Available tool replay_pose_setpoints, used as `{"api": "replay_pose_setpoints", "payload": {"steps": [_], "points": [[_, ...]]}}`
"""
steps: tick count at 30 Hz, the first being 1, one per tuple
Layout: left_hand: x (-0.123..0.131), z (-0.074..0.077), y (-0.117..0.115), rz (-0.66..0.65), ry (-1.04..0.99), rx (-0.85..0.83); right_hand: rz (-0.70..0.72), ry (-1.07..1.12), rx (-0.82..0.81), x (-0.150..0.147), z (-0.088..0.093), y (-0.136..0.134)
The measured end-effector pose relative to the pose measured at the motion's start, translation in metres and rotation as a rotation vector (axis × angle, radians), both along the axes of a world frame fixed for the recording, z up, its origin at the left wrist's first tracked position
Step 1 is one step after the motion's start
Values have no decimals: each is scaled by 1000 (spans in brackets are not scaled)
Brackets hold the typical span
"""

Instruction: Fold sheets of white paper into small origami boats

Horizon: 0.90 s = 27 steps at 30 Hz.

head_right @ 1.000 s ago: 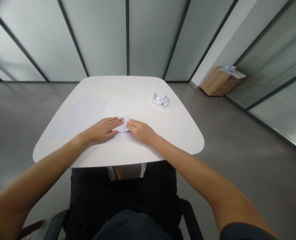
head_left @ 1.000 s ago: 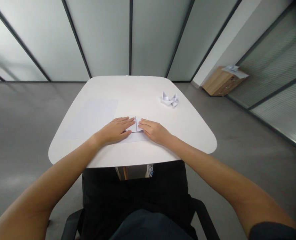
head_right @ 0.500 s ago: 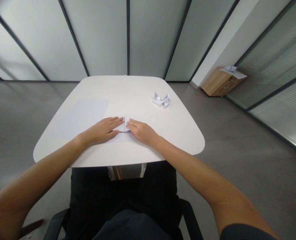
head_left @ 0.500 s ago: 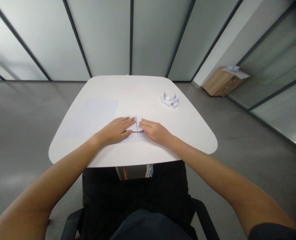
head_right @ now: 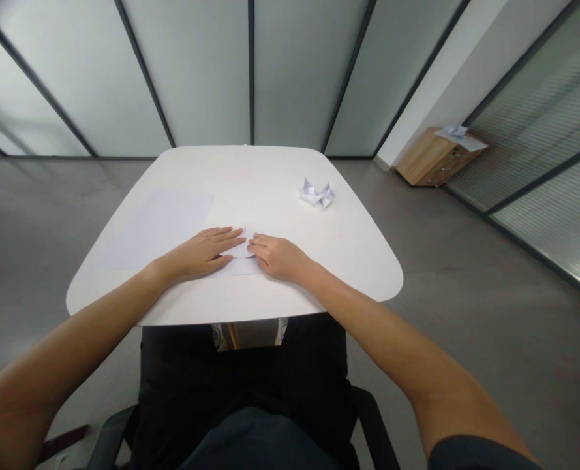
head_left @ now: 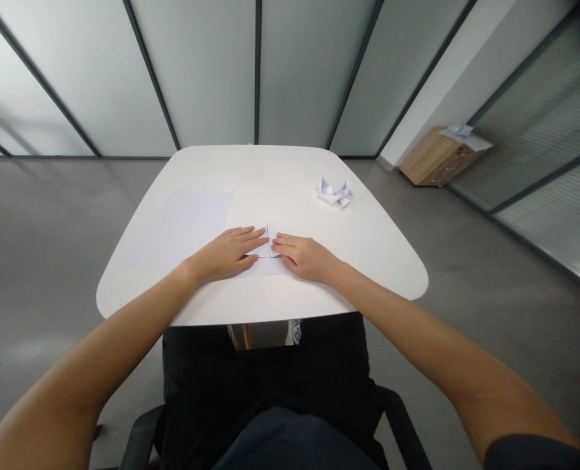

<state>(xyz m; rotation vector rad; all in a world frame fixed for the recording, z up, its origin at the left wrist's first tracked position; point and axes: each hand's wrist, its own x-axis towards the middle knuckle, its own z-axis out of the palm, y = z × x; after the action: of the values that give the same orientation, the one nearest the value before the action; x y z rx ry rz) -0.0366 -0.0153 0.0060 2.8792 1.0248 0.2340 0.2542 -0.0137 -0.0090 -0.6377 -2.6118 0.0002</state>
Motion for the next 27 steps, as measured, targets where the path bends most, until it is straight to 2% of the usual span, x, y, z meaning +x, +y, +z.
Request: {"api": "replay_pose_setpoints", "payload": {"steps": [20,27], "points": [[4,3,-5,4,44,14,74,-7,-124,10,9,4],[6,3,-7,4,27,23,93,-45,-106,10,12,3]]}}
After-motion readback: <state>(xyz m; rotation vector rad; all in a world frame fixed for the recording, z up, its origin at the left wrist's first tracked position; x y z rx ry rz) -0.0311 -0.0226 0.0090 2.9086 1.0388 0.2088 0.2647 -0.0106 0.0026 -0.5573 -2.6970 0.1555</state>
